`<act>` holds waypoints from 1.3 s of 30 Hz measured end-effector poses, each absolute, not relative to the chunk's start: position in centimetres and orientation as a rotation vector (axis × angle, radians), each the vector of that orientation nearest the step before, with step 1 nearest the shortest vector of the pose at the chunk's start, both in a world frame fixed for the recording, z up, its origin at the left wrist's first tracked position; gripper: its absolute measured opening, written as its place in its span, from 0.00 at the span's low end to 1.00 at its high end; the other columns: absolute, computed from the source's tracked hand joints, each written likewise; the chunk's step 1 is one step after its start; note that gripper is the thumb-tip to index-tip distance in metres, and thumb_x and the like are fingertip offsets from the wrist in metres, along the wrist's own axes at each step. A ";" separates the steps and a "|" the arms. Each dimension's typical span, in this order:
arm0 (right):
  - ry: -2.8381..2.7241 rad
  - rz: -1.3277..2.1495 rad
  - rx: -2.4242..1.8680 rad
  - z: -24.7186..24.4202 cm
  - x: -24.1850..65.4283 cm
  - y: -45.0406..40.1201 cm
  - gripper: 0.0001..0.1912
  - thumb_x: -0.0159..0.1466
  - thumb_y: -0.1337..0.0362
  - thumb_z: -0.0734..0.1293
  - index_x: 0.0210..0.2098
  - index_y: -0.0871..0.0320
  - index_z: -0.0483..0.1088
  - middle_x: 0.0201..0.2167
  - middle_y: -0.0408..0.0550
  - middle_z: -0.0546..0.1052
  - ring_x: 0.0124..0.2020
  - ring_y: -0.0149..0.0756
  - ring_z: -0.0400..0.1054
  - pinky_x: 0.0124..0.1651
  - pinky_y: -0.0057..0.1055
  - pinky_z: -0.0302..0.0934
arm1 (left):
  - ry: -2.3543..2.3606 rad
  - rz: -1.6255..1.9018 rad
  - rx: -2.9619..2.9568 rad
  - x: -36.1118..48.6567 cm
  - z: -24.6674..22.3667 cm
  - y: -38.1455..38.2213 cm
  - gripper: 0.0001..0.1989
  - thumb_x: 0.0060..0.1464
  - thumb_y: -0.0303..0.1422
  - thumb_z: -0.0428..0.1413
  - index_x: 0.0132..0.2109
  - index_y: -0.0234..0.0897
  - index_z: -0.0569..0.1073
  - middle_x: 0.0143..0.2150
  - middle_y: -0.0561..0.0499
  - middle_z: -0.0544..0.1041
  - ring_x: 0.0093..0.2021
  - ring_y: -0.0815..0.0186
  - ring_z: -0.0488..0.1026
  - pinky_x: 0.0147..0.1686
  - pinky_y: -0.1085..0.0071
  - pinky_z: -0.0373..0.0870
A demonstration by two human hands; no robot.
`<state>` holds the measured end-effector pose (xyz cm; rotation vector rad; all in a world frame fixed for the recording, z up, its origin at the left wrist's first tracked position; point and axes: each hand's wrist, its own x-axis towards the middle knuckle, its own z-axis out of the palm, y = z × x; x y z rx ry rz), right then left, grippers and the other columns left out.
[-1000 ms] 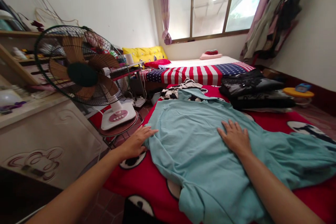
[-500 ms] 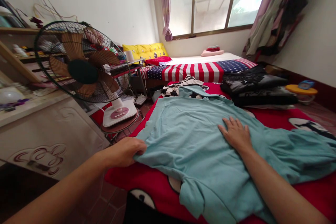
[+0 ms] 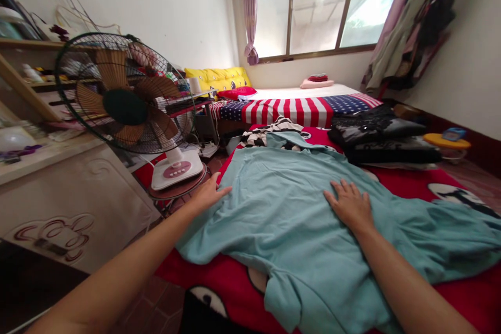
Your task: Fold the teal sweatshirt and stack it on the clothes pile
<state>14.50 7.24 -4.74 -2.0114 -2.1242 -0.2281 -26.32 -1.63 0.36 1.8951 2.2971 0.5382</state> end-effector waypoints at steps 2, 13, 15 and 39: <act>-2.123 -0.218 -2.014 -4.8 14.6 7.3 0.30 0.68 0.49 0.51 0.64 0.55 0.59 0.66 0.54 0.58 0.66 0.50 0.50 0.63 0.53 0.45 | 2.320 0.553 1.904 -25.7 -0.6 -0.9 0.38 0.51 0.46 0.59 0.63 0.31 0.58 0.48 0.40 0.77 0.46 0.54 0.76 0.45 0.63 0.70; -2.100 -0.185 -2.008 -4.6 14.3 7.1 0.29 0.68 0.50 0.52 0.63 0.55 0.59 0.66 0.54 0.58 0.66 0.50 0.49 0.63 0.54 0.45 | 2.531 0.369 2.319 -25.9 0.4 -1.6 0.20 0.55 0.32 0.56 0.55 0.41 0.70 0.55 0.42 0.71 0.54 0.49 0.68 0.51 0.55 0.66; -2.099 -0.185 -1.996 -4.6 14.4 7.1 0.28 0.68 0.50 0.52 0.63 0.55 0.59 0.66 0.54 0.58 0.66 0.50 0.49 0.63 0.54 0.45 | 2.413 0.418 2.459 -24.0 1.1 -1.6 0.19 0.54 0.30 0.57 0.54 0.42 0.72 0.58 0.43 0.69 0.57 0.50 0.66 0.55 0.54 0.63; -2.048 -0.141 -1.995 -4.3 14.1 6.7 0.27 0.68 0.51 0.55 0.63 0.54 0.61 0.67 0.52 0.58 0.67 0.50 0.48 0.64 0.53 0.42 | 2.191 0.419 2.142 -17.4 0.9 9.2 0.26 0.63 0.45 0.45 0.63 0.38 0.63 0.66 0.40 0.62 0.66 0.52 0.58 0.62 0.56 0.57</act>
